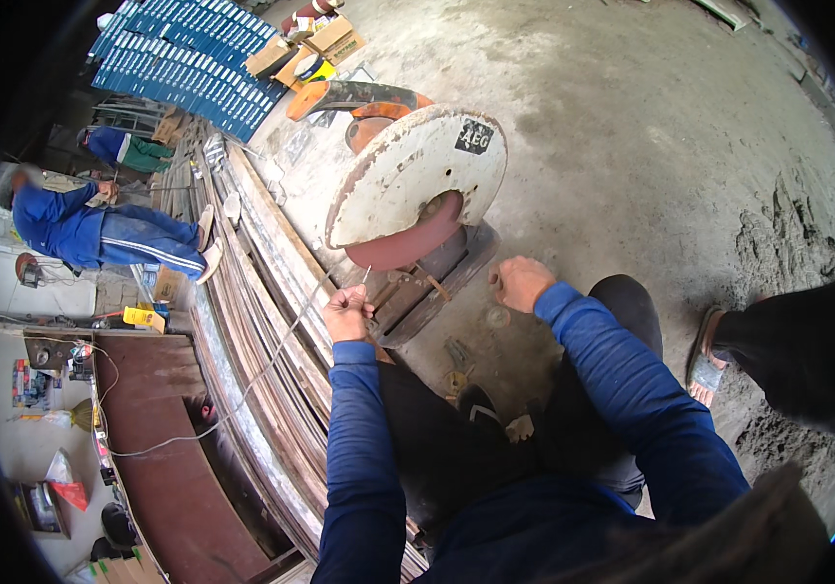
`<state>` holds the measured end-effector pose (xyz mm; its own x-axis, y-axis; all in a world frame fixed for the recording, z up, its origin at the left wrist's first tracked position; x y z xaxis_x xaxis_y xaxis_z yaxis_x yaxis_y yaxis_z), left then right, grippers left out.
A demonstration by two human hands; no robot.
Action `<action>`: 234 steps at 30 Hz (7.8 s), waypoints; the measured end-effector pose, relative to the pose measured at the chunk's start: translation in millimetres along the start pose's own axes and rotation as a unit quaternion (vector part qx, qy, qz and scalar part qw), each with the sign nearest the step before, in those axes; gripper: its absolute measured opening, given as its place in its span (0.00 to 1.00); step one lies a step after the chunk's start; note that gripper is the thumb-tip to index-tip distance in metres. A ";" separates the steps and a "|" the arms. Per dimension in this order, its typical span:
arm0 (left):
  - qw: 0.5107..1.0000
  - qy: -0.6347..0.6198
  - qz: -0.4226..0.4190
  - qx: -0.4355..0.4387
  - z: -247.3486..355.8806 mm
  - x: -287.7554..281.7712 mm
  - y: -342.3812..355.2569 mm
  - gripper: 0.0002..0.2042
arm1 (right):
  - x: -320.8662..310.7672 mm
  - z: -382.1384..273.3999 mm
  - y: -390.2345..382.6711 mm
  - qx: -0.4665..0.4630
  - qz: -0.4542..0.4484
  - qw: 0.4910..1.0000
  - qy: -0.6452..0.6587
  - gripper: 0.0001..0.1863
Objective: The person uses a bench grinder to grind a metal rod, producing sparks. They repeatedly press the rod against the spinning wheel, pause to reposition it, and continue grinding. The finished rod is placed aside and a new rod is picked up for further grinding.
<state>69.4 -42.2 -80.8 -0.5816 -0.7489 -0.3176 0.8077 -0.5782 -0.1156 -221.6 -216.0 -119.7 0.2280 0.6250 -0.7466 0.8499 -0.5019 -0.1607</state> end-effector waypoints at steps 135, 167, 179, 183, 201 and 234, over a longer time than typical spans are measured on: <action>0.811 0.360 0.037 -0.460 -292.1 126.0 -130.7 0.19 | 25.1 16.8 31.5 -0.009 -0.082 0.996 0.028 0.14; 0.949 0.273 -0.116 -0.104 -94.6 -6.6 -21.2 0.06 | 22.1 1.2 46.5 -0.125 -0.165 0.970 -0.125 0.19; 0.970 -0.133 -0.168 -0.111 -39.9 -24.5 -49.0 0.07 | 9.4 -30.8 12.0 -0.110 -0.129 0.973 -0.159 0.18; 0.975 -0.116 -0.166 -0.088 -32.1 -26.2 -48.9 0.08 | 5.3 -29.3 20.9 -0.107 -0.112 0.977 -0.144 0.17; 0.999 -0.024 0.039 -0.004 -88.1 7.2 13.3 0.08 | 55.7 -2.6 51.2 -0.148 -0.192 0.969 0.052 0.12; 0.948 0.299 0.038 0.102 30.2 7.9 -13.5 0.09 | 18.9 -18.1 33.6 -0.103 -0.162 0.968 -0.161 0.23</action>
<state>51.0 -50.1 -53.3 -0.3147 -0.5087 -0.8013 0.7739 -0.6264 0.0937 -180.2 -210.3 -127.5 -0.1981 0.4941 -0.8465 0.9366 -0.1594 -0.3122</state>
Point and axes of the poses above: each hand's wrist, its own y-axis towards the middle knuckle, its own x-axis out of the palm, z = x × y, the point moved 10 cm from there along y, towards the middle knuckle, and after that the axes turned 8 degrees about -x, right-handed, at the moved point
